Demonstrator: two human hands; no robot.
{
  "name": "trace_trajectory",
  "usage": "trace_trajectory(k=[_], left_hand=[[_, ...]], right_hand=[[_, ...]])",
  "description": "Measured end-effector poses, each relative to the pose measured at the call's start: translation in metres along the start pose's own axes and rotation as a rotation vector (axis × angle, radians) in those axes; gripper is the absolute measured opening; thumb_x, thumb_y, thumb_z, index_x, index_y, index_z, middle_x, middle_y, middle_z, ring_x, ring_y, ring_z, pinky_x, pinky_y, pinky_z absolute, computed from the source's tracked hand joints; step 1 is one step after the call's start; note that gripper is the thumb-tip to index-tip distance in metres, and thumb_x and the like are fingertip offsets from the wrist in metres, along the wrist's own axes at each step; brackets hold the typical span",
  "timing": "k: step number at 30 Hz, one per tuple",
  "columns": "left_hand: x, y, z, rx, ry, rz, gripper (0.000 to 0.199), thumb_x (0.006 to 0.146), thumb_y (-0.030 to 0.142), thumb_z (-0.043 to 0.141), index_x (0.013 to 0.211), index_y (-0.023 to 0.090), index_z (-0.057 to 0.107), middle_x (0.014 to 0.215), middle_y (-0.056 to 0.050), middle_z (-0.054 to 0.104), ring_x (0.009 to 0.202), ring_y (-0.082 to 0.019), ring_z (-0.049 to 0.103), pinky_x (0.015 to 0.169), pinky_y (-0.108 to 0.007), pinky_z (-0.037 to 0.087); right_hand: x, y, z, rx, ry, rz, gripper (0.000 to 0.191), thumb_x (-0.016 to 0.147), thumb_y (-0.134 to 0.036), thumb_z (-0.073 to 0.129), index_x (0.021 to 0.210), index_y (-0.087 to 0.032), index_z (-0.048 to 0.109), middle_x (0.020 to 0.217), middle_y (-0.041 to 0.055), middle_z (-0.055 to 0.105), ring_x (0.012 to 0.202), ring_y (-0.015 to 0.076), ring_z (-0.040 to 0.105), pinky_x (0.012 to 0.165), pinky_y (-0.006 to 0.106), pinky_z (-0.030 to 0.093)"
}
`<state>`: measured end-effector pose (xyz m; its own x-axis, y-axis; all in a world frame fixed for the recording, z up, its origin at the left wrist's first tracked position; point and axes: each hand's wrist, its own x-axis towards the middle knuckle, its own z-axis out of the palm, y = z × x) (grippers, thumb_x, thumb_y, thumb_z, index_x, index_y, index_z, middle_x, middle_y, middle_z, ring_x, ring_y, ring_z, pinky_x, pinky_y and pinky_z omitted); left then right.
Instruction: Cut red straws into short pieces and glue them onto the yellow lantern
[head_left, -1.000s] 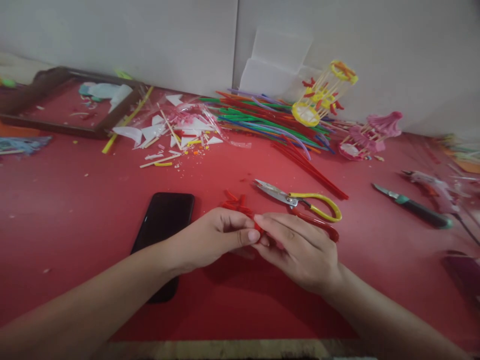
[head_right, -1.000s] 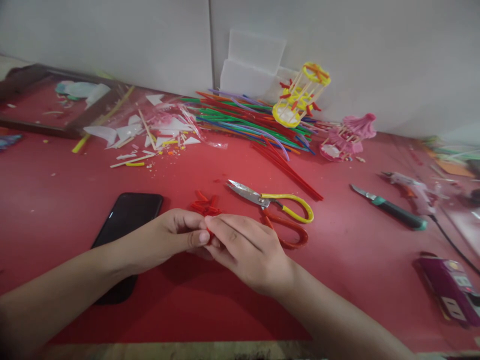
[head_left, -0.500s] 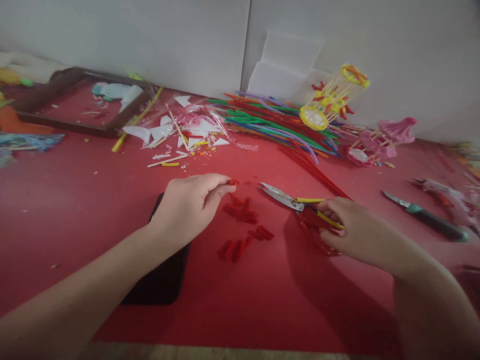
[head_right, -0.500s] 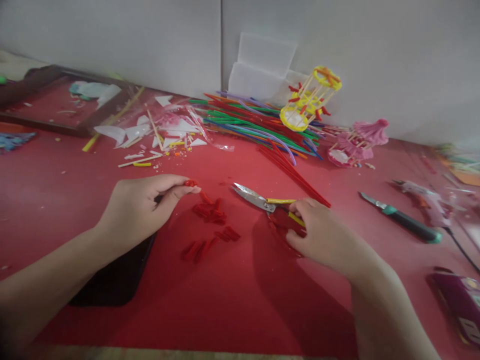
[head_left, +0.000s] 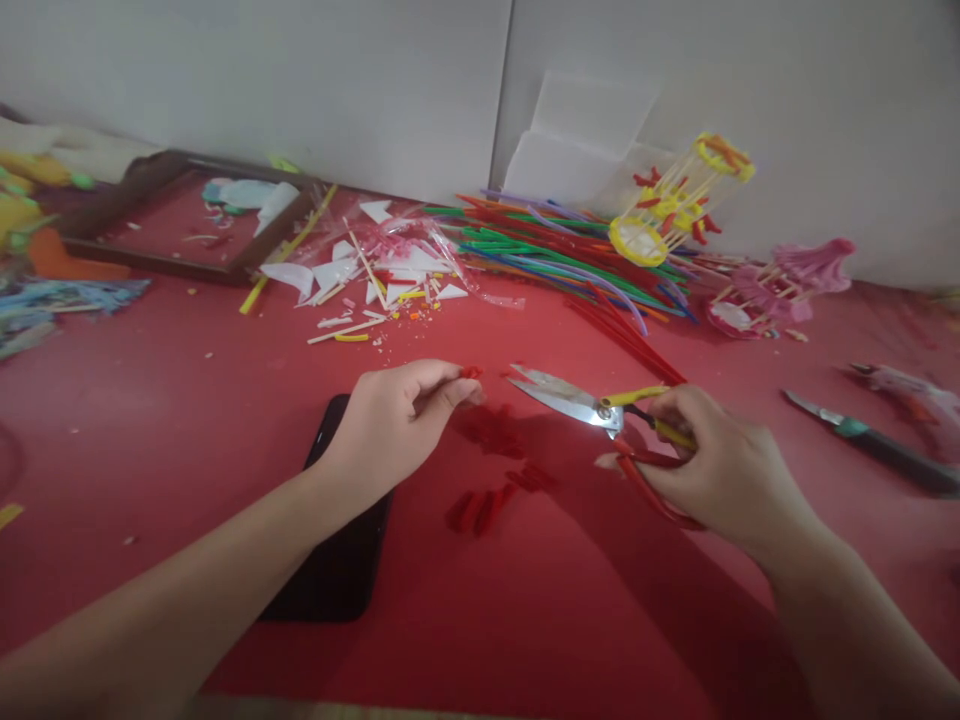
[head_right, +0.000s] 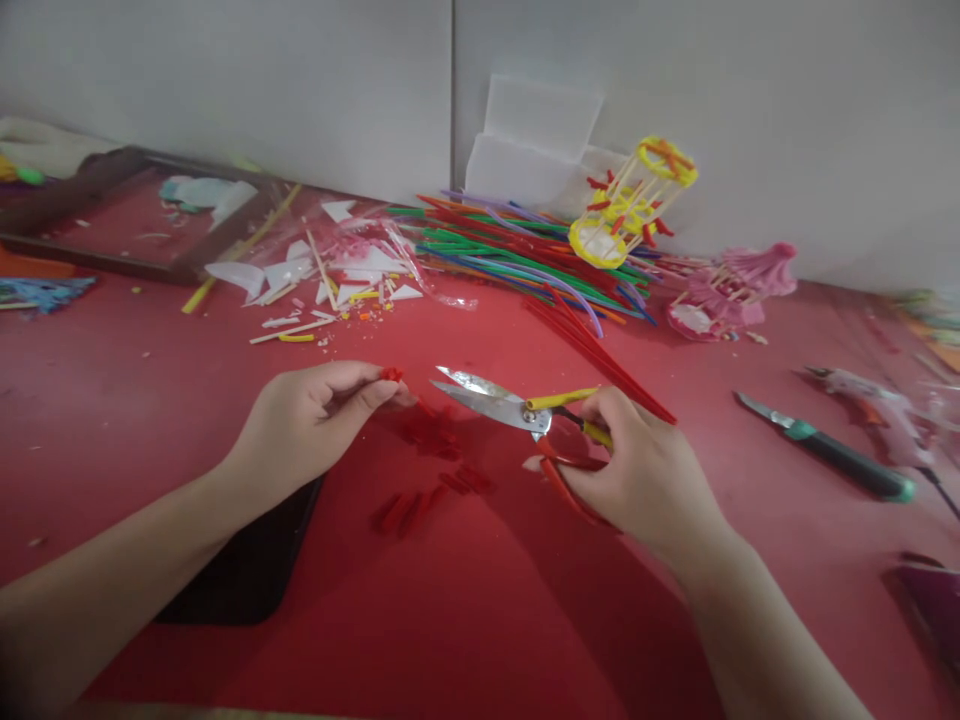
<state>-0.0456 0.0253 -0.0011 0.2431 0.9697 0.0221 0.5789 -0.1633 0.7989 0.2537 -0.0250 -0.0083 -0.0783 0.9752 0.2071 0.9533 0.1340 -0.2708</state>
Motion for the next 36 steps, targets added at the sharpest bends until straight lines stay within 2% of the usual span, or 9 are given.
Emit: trace_trajectory(k=[5, 12, 24, 31, 36], left_hand=[[0.000, -0.001, 0.004, -0.027, 0.016, -0.021, 0.028, 0.092, 0.041, 0.055, 0.090, 0.021, 0.073, 0.091, -0.002, 0.079, 0.086, -0.019, 0.073, 0.076, -0.025, 0.052], [-0.003, 0.004, 0.007, -0.107, -0.031, -0.019, 0.021, 0.090, 0.036, 0.058, 0.088, 0.021, 0.074, 0.088, 0.001, 0.080, 0.087, -0.015, 0.074, 0.074, -0.019, 0.052], [-0.004, 0.003, 0.008, -0.130, -0.086, -0.002, 0.022, 0.092, 0.035, 0.056, 0.089, 0.023, 0.074, 0.090, 0.003, 0.079, 0.088, -0.014, 0.074, 0.077, -0.018, 0.052], [-0.004, 0.003, 0.008, -0.100, -0.078, 0.028, 0.021, 0.092, 0.034, 0.056, 0.090, 0.023, 0.074, 0.088, 0.003, 0.079, 0.086, -0.014, 0.074, 0.076, -0.018, 0.052], [-0.003, 0.000, 0.009, -0.079, -0.096, 0.025, 0.023, 0.092, 0.035, 0.055, 0.089, 0.023, 0.074, 0.090, 0.004, 0.079, 0.087, -0.014, 0.074, 0.073, -0.018, 0.052]], right_hand=[[-0.001, -0.007, 0.006, -0.039, 0.048, 0.010, 0.050, 0.068, -0.068, 0.066, 0.080, -0.023, 0.049, 0.068, 0.0015, 0.062, 0.054, 0.0171, 0.058, 0.048, 0.027, 0.039], [-0.004, -0.018, 0.011, 0.154, 0.070, -0.005, 0.049, 0.068, -0.065, 0.070, 0.079, -0.022, 0.049, 0.061, -0.0010, 0.060, 0.050, 0.0125, 0.054, 0.046, 0.024, 0.040], [-0.005, -0.024, 0.018, 0.155, 0.005, 0.011, 0.053, 0.068, -0.071, 0.067, 0.072, -0.023, 0.045, 0.059, -0.0012, 0.058, 0.048, 0.0113, 0.050, 0.044, 0.023, 0.036], [-0.005, -0.023, 0.017, 0.137, -0.016, 0.011, 0.056, 0.065, -0.074, 0.067, 0.070, -0.023, 0.045, 0.051, -0.0051, 0.048, 0.044, 0.0091, 0.040, 0.041, 0.021, 0.032], [-0.005, -0.022, 0.016, 0.126, 0.009, -0.024, 0.055, 0.067, -0.074, 0.065, 0.065, -0.022, 0.045, 0.047, -0.0056, 0.047, 0.040, 0.0085, 0.039, 0.038, 0.021, 0.030]])
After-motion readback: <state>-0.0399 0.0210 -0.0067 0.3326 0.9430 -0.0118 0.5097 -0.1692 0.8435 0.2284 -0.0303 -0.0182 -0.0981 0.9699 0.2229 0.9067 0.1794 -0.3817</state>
